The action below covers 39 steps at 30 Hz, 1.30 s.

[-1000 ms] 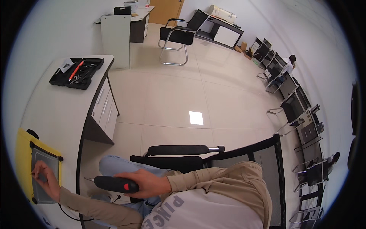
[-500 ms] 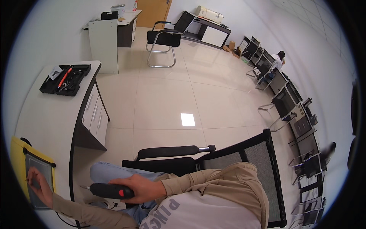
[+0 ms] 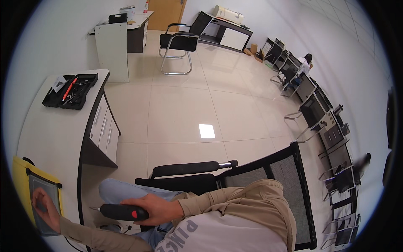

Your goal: The person uses a cordless electric screwdriver to fasten screws into the casing of a yellow electronic device. They systematically secure multiple screws on the side and back panels while holding the device steady with their other hand.

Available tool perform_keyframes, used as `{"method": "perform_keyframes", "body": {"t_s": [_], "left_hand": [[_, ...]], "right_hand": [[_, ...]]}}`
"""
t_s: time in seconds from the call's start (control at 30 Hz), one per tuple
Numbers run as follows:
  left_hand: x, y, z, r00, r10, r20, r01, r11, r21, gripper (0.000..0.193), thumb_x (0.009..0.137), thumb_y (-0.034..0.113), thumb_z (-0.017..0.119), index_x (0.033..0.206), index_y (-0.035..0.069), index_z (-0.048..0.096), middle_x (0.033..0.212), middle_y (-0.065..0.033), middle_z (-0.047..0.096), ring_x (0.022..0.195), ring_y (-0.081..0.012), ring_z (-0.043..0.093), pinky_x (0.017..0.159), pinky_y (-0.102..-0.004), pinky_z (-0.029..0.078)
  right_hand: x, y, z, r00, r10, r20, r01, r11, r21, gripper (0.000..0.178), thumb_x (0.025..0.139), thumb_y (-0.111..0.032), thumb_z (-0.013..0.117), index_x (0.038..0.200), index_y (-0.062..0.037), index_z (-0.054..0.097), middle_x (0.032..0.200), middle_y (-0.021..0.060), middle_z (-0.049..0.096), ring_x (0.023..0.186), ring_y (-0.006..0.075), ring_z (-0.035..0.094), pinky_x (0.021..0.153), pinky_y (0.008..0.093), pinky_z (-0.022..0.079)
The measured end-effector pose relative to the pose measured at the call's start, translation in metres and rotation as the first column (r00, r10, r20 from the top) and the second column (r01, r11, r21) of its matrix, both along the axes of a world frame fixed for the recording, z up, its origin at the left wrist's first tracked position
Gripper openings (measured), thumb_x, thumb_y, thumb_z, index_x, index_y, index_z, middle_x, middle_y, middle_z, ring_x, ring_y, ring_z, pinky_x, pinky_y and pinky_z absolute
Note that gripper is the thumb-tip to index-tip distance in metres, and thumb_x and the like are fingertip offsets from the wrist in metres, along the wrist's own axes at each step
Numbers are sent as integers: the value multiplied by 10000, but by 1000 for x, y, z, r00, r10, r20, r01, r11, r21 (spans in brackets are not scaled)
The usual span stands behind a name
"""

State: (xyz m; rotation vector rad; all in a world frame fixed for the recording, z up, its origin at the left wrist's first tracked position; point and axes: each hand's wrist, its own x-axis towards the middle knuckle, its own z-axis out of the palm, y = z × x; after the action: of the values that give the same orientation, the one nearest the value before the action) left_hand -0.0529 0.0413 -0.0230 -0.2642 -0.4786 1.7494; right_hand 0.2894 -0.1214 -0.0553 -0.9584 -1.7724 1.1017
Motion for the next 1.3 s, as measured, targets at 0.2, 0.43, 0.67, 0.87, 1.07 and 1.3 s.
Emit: {"method": "perform_keyframes", "body": {"t_s": [0.2, 0.43, 0.67, 0.87, 1.07, 1.3], "left_hand": [[-22, -15, -16, 958, -261, -122, 270, 961, 61, 89, 834, 80, 613, 898, 103, 555, 850, -5, 503, 841, -163, 461, 708, -326, 311], [28, -27, 4, 958, -181, -223, 195, 980, 43, 138, 873, 145, 689, 1001, 101, 711, 759, 38, 602, 771, -105, 545, 738, -275, 441], [49, -39, 27, 996, -84, -25, 83, 995, -48, 108, 912, 172, 648, 944, 78, 690, 724, 47, 599, 715, -102, 570, 741, -297, 426], [56, -34, 32, 996, -87, -2, 87, 992, -96, 98, 922, 186, 640, 895, 101, 681, 714, 45, 596, 706, -110, 571, 768, -318, 428], [56, -35, 35, 994, -108, 18, 109, 991, -76, 85, 920, 156, 624, 887, 91, 668, 716, 42, 589, 722, -111, 572, 799, -327, 426], [61, -34, 34, 996, -84, 23, 85, 995, -52, 76, 922, 153, 617, 918, 89, 659, 744, 46, 588, 759, -114, 573, 823, -337, 418]], "right_hand": [[-3, 8, -6, 998, -40, 49, 39, 999, 26, 643, 774, -179, 763, 1349, -64, 498, 1060, 188, 677, 929, 363, 683, 827, 386, 541], [-11, 11, 0, 994, 8, 113, 4, 995, -104, 632, 737, -127, 822, 1296, -11, 550, 1051, 130, 691, 952, 157, 661, 858, 308, 513], [-21, 6, -6, 992, 39, 117, -24, 992, -122, 610, 718, -119, 834, 1250, 8, 563, 1005, 194, 702, 897, 220, 718, 777, 313, 557], [-18, 5, -6, 989, 34, 141, -13, 988, -152, 613, 711, -120, 835, 1247, -2, 562, 965, 185, 707, 856, 221, 723, 754, 310, 562], [-23, 8, -8, 991, 28, 128, -13, 993, -117, 612, 706, -104, 832, 1243, 0, 558, 940, 156, 706, 813, 188, 705, 728, 296, 556], [-27, 14, -12, 984, 73, 165, -45, 984, -172, 602, 711, -104, 827, 1238, 6, 556, 958, 161, 704, 817, 202, 707, 731, 301, 556]]}}
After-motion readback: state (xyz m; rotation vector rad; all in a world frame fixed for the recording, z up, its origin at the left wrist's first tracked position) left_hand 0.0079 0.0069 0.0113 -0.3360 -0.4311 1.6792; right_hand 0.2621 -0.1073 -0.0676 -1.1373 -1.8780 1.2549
